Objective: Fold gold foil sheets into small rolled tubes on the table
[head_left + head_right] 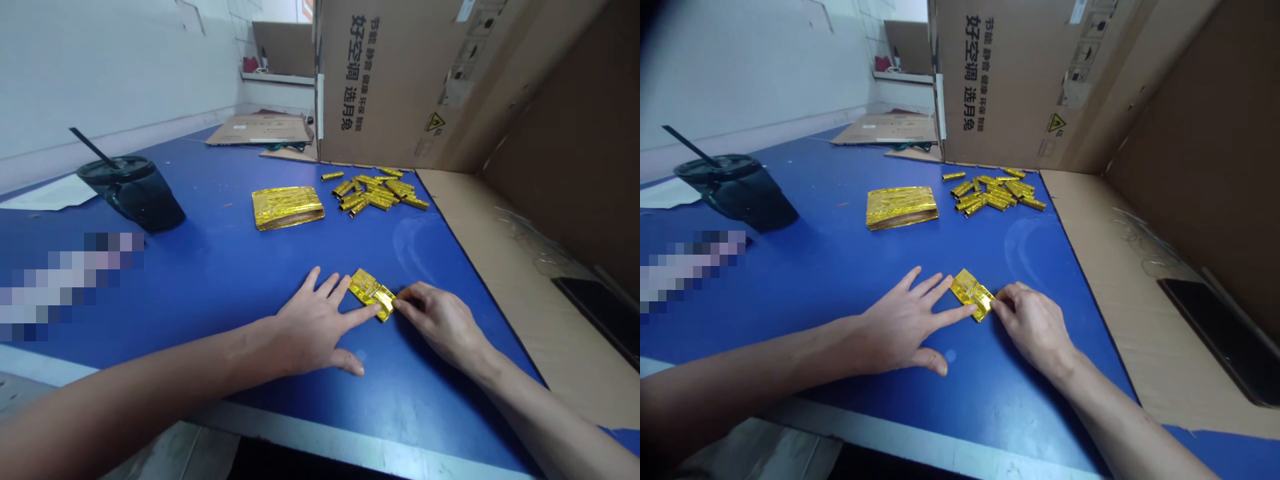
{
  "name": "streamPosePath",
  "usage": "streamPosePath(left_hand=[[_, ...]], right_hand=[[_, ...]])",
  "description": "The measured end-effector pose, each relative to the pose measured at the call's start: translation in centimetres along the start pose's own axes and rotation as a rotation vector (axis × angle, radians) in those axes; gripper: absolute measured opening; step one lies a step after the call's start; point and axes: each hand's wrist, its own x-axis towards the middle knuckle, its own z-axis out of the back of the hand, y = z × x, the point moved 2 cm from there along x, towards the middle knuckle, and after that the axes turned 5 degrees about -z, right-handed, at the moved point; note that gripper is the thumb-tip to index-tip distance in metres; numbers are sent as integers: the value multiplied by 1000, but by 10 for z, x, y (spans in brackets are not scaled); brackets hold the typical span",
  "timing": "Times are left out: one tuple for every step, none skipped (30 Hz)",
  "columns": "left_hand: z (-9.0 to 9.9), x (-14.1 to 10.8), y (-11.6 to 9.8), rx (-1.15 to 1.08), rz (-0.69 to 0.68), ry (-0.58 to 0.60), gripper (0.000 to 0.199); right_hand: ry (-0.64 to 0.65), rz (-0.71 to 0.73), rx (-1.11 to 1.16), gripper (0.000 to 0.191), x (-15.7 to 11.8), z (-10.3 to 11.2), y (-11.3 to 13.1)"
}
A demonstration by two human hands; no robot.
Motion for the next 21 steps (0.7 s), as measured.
streamPosePath(left_hand=[[0,0,0,-4,1,6,76],[-1,0,0,-6,3,10,76],[-1,0,0,-6,6,12,76],[-2,0,-1,-6,8,12,76],[-2,1,-1,-4,11,10,75],[-3,1,-1,-3,15,5,75],[-4,1,-2,-1,18,0,75],[-4,2,-2,2,20,-4,75],[-4,2,-2,4,20,-7,75],[-5,2,-2,7,20,-9,75],[-4,3,-2,9,19,-10,75],[-4,3,-2,10,19,-11,76],[-4,3,-2,10,18,-9,76],[-3,3,-2,10,18,-4,76],[-2,3,-2,10,16,4,77],[-2,3,-2,10,14,13,77],[-1,2,-2,11,10,22,77],[-1,2,-2,13,8,28,77],[0,2,-2,17,8,30,77],[0,2,-2,21,7,30,76],[0,1,-2,25,5,30,75]], right_hand=[[4,-13,10,15,0,-1,1],[6,-21,14,16,1,-1,1],[9,-28,15,16,0,-1,2],[15,-35,15,17,0,-1,2],[24,-44,17,17,0,-1,3],[32,-53,17,17,0,-1,3],[39,-60,17,17,0,-1,3],[43,-61,16,17,0,-1,3],[41,-58,12,17,-1,-1,3],[24,-48,4,16,-2,-1,3],[-12,-29,-2,15,-3,0,4],[-62,4,-2,15,-5,2,6],[-117,53,4,15,-7,5,8],[-167,117,16,16,-10,7,12],[-189,197,31,17,-14,9,16],[-186,278,37,19,-18,11,20],[-161,352,29,20,-23,11,25],[-131,402,9,21,-26,12,29],[-98,436,-23,22,-30,11,32],[-70,455,-58,22,-32,11,35],[-53,465,-92,23,-34,10,38]])
